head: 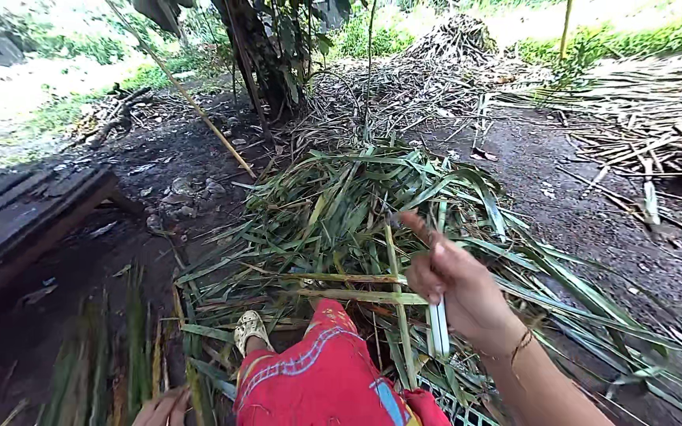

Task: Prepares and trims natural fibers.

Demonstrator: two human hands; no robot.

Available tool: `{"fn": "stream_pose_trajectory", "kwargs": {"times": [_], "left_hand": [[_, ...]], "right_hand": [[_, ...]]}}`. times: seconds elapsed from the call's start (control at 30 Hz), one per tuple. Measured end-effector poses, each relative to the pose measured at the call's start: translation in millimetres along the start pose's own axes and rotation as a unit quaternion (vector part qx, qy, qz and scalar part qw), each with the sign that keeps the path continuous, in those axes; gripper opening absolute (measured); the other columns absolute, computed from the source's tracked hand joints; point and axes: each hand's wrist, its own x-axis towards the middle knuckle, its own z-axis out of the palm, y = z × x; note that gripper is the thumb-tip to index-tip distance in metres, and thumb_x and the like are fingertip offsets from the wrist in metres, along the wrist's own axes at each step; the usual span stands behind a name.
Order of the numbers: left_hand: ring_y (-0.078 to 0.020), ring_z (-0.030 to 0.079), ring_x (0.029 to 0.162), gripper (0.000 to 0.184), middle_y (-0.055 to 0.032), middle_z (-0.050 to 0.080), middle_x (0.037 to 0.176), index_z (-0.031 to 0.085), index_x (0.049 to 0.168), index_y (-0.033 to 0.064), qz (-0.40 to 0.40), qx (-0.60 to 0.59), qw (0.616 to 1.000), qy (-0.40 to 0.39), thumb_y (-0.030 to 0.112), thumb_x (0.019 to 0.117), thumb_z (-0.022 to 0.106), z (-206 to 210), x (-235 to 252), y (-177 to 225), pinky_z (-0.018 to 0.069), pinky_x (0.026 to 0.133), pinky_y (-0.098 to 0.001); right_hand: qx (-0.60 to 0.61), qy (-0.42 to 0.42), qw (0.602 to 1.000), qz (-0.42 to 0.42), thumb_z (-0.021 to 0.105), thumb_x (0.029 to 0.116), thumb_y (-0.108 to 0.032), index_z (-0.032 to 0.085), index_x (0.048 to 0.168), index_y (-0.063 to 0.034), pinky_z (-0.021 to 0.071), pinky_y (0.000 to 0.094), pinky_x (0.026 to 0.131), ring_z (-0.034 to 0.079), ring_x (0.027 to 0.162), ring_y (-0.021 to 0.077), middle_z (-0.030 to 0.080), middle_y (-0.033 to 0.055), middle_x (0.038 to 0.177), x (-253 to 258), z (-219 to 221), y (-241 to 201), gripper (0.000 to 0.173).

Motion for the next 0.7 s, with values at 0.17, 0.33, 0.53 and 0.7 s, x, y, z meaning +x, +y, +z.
{"fn": "stream_pose_trajectory", "kwargs": {"times": [0.17, 0.33, 0.53, 0.7], "left_hand": [[-0.0008, 0.071, 0.08, 0.007, 0.0063, 0.073, 0.09, 0.066, 0.101, -0.0009, -0.054, -0.346, 0.85, 0.393, 0.002, 0.0959, 0.062, -4.3, 29.6, 47.4, 0.0611, 0.077, -0.0212], [-0.006, 0.074, 0.078, 0.02, 0.0101, 0.074, 0.089, 0.06, 0.101, 0.0171, -0.088, -0.605, 0.686, 0.393, 0.006, 0.1055, 0.044, 4.1, 17.7, 157.0, 0.0639, 0.073, -0.0241], [-0.01, 0.076, 0.083, 0.013, 0.001, 0.077, 0.094, 0.066, 0.099, 0.0159, -0.056, -0.692, 0.654, 0.3, 0.016, 0.1053, 0.054, 25.6, -10.4, 189.0, 0.0641, 0.074, -0.0237], [-0.0098, 0.076, 0.084, 0.015, 0.0017, 0.078, 0.093, 0.07, 0.098, 0.0177, -0.051, -0.705, 0.654, 0.27, 0.02, 0.1041, 0.057, 22.7, -15.2, 181.3, 0.0641, 0.074, -0.0237]], "right_hand": [[0.035, -0.092, 0.974, 0.202, 0.037, 0.1019, -0.021, 0.049, 0.146, -0.0074, 0.0415, 0.0145, 0.046, 0.045, 0.046, -0.0033, 0.05, -0.0148, 0.058, -16.6, 35.7, 68.0, 0.048], [0.078, -0.21, 0.94, 0.256, 0.036, 0.1031, -0.019, 0.043, 0.149, -0.0072, 0.0398, 0.0147, 0.05, 0.045, 0.052, -0.0039, 0.051, -0.0148, 0.064, -32.1, 86.5, 97.7, 0.048], [0.171, -0.161, 0.949, 0.208, 0.037, 0.1045, -0.018, 0.054, 0.135, -0.0078, 0.0406, 0.0134, 0.051, 0.046, 0.051, -0.0043, 0.049, -0.0148, 0.06, -28.7, 105.1, 93.1, 0.037], [0.145, -0.112, 0.969, 0.164, 0.041, 0.1037, -0.014, 0.058, 0.133, -0.0034, 0.0418, 0.0129, 0.051, 0.048, 0.051, -0.0046, 0.051, -0.0147, 0.061, -26.6, 87.1, 91.3, 0.035]]}}
